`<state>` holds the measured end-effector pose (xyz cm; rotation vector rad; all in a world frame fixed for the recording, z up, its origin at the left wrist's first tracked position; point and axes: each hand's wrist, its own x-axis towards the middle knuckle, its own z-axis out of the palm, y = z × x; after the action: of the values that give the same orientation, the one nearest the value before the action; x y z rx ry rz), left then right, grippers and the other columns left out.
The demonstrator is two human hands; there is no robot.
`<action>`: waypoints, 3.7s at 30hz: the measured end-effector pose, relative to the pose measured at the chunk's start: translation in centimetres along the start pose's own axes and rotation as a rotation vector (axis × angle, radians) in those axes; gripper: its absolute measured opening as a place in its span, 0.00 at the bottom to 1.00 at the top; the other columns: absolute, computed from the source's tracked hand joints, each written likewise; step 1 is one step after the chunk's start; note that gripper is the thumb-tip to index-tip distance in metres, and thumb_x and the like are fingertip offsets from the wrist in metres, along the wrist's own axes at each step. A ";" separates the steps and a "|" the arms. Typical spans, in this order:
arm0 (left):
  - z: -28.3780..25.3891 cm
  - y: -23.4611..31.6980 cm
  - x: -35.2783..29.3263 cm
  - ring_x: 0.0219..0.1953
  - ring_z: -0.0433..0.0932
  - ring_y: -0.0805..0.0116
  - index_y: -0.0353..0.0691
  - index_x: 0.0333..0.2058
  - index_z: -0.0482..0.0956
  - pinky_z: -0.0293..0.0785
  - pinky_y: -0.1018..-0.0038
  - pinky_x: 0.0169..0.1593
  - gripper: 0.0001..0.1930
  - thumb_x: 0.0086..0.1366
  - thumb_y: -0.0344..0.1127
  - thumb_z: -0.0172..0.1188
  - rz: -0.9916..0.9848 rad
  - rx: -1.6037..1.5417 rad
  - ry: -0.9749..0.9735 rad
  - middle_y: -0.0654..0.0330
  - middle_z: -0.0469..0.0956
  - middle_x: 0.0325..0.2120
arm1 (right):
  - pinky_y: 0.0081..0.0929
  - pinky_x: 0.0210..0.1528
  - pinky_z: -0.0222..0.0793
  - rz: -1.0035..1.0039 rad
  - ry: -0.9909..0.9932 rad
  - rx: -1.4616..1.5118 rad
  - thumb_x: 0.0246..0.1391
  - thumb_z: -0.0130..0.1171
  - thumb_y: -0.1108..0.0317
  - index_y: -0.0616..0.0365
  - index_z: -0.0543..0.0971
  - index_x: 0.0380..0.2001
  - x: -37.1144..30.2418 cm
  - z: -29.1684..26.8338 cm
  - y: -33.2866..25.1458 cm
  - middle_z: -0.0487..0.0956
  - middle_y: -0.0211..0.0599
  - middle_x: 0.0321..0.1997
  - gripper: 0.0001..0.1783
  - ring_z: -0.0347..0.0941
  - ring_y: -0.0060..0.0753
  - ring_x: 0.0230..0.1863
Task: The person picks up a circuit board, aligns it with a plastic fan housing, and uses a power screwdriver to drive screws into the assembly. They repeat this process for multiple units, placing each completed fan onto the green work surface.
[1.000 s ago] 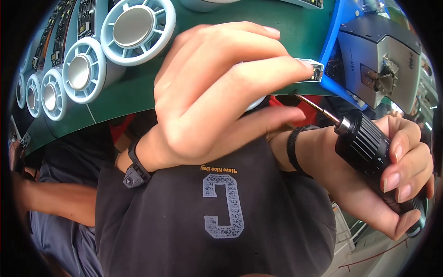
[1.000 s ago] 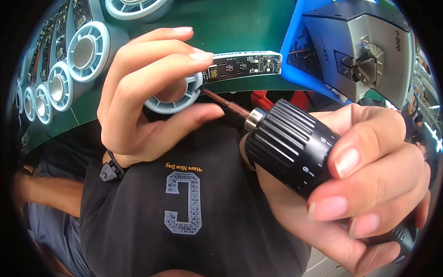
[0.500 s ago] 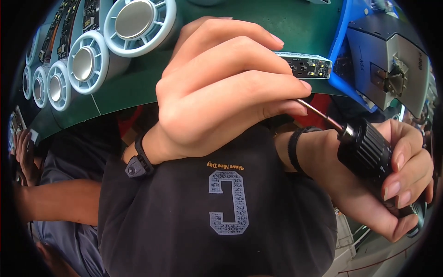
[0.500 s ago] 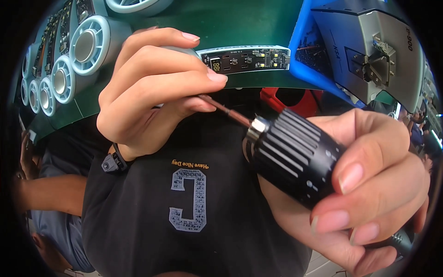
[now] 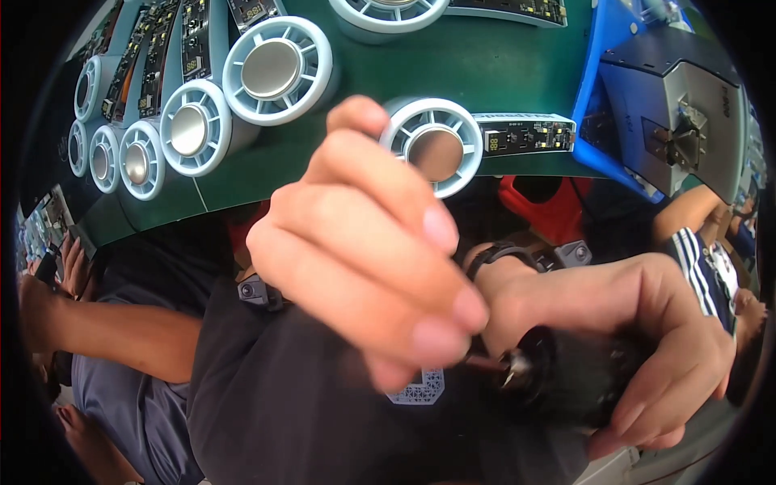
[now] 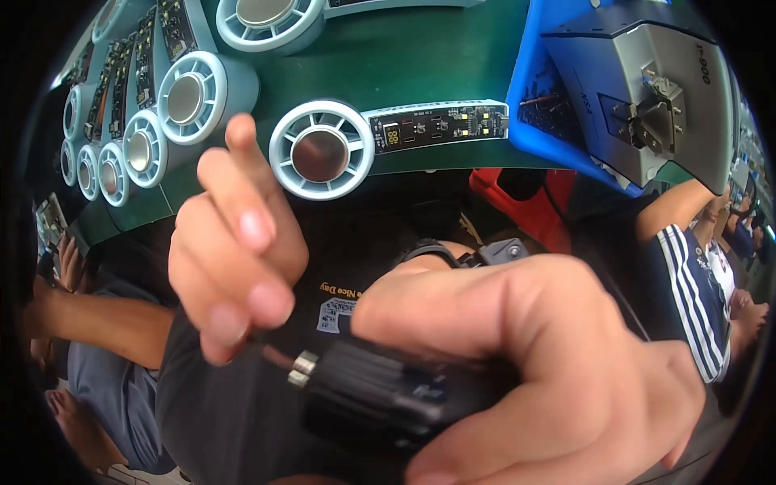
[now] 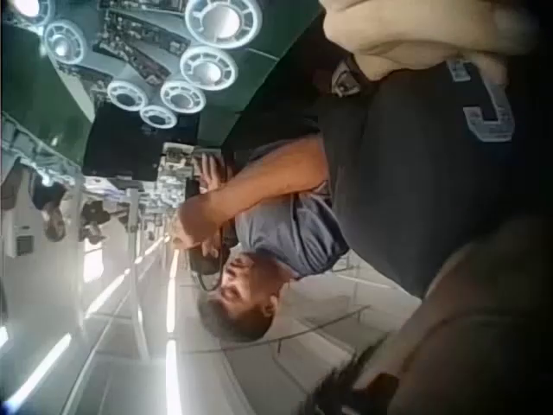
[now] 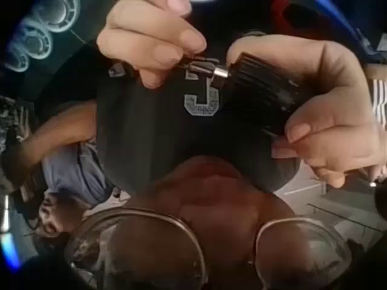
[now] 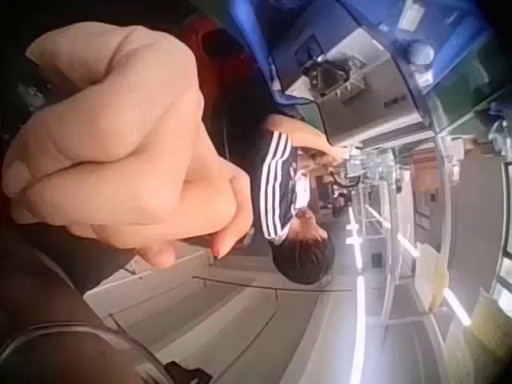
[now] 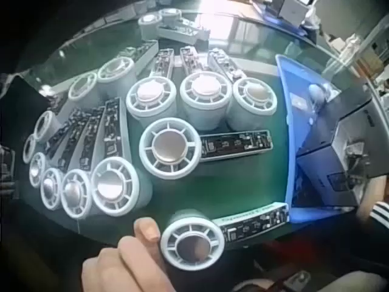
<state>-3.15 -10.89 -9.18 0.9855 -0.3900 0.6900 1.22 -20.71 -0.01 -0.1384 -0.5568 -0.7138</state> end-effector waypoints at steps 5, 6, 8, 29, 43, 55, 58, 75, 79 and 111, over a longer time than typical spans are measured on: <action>0.1 1.8 0.3 0.38 0.84 0.68 0.49 0.41 0.93 0.79 0.65 0.59 0.05 0.70 0.37 0.71 -0.092 -0.375 -0.117 0.65 0.87 0.36 | 0.14 0.23 0.75 0.032 0.026 0.003 0.61 0.62 0.78 0.56 0.72 0.28 -0.5 1.2 -0.7 0.76 0.29 0.22 0.10 0.77 0.24 0.19; 0.7 2.0 0.2 0.35 0.83 0.69 0.48 0.40 0.93 0.80 0.68 0.53 0.04 0.69 0.35 0.71 -0.145 -0.441 -0.081 0.64 0.86 0.36 | 0.14 0.23 0.75 0.056 0.032 -0.030 0.61 0.62 0.78 0.56 0.72 0.28 -0.4 1.4 -1.0 0.76 0.30 0.22 0.10 0.77 0.24 0.19; 1.4 2.4 0.0 0.29 0.82 0.71 0.47 0.38 0.94 0.83 0.73 0.43 0.04 0.68 0.32 0.71 -0.233 -0.554 -0.016 0.62 0.85 0.35 | 0.15 0.23 0.76 0.109 0.046 -0.068 0.61 0.62 0.78 0.56 0.72 0.28 -0.6 1.5 -1.6 0.76 0.30 0.22 0.10 0.77 0.25 0.20; 0.0 2.6 -0.8 0.33 0.80 0.70 0.48 0.47 0.88 0.79 0.75 0.39 0.15 0.64 0.43 0.77 -0.054 0.089 -0.254 0.63 0.83 0.37 | 0.24 0.26 0.78 0.390 0.027 -0.278 0.64 0.56 0.74 0.56 0.74 0.34 2.0 1.4 -8.0 0.75 0.30 0.24 0.03 0.74 0.29 0.20; -2.1 -2.4 0.6 0.47 0.83 0.56 0.36 0.57 0.75 0.81 0.69 0.50 0.34 0.53 0.27 0.83 0.082 0.970 -0.428 0.50 0.84 0.48 | 0.30 0.26 0.78 0.586 -0.295 -0.529 0.67 0.52 0.71 0.52 0.73 0.41 8.3 -3.5 -7.8 0.73 0.31 0.26 0.02 0.72 0.30 0.19; -2.4 -2.5 0.4 0.49 0.85 0.53 0.29 0.58 0.73 0.84 0.67 0.49 0.36 0.51 0.19 0.81 -0.033 0.842 -0.411 0.46 0.84 0.47 | 0.35 0.26 0.77 0.674 -0.507 -0.684 0.69 0.48 0.69 0.48 0.72 0.47 7.7 -4.3 -6.2 0.72 0.31 0.28 0.07 0.69 0.30 0.19; -2.2 -2.4 0.4 0.49 0.85 0.53 0.29 0.58 0.73 0.84 0.66 0.49 0.35 0.51 0.18 0.80 -0.057 0.819 -0.385 0.46 0.84 0.47 | 0.36 0.26 0.77 0.695 -0.566 -0.723 0.70 0.47 0.68 0.47 0.72 0.49 6.2 -5.4 -4.6 0.71 0.31 0.28 0.08 0.69 0.31 0.19; -0.7 -2.3 1.1 0.39 0.84 0.53 0.34 0.51 0.82 0.82 0.64 0.39 0.27 0.50 0.19 0.78 0.016 0.798 -0.279 0.51 0.83 0.40 | 0.38 0.25 0.77 0.640 -0.676 -0.930 0.75 0.43 0.65 0.41 0.66 0.64 2.6 -4.3 -1.9 0.71 0.33 0.28 0.18 0.66 0.31 0.17; -0.4 -1.8 1.3 0.40 0.84 0.52 0.34 0.52 0.82 0.82 0.64 0.40 0.27 0.51 0.21 0.79 -0.040 0.795 -0.298 0.50 0.83 0.41 | 0.37 0.24 0.77 0.661 -0.689 -0.832 0.75 0.43 0.66 0.39 0.63 0.67 3.9 -5.3 -1.3 0.71 0.34 0.28 0.21 0.66 0.30 0.16; -2.4 -1.9 0.0 0.45 0.84 0.53 0.37 0.52 0.78 0.86 0.63 0.49 0.30 0.52 0.28 0.83 -0.142 0.892 -0.345 0.48 0.82 0.48 | 0.24 0.19 0.72 0.584 -0.616 -0.724 0.68 0.57 0.69 0.46 0.78 0.53 2.7 -5.4 -1.5 0.76 0.25 0.25 0.13 0.71 0.22 0.15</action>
<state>-1.84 -9.54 -11.58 1.9747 -0.3016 0.5595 4.20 -25.06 -3.27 -1.1783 -0.7704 -0.2539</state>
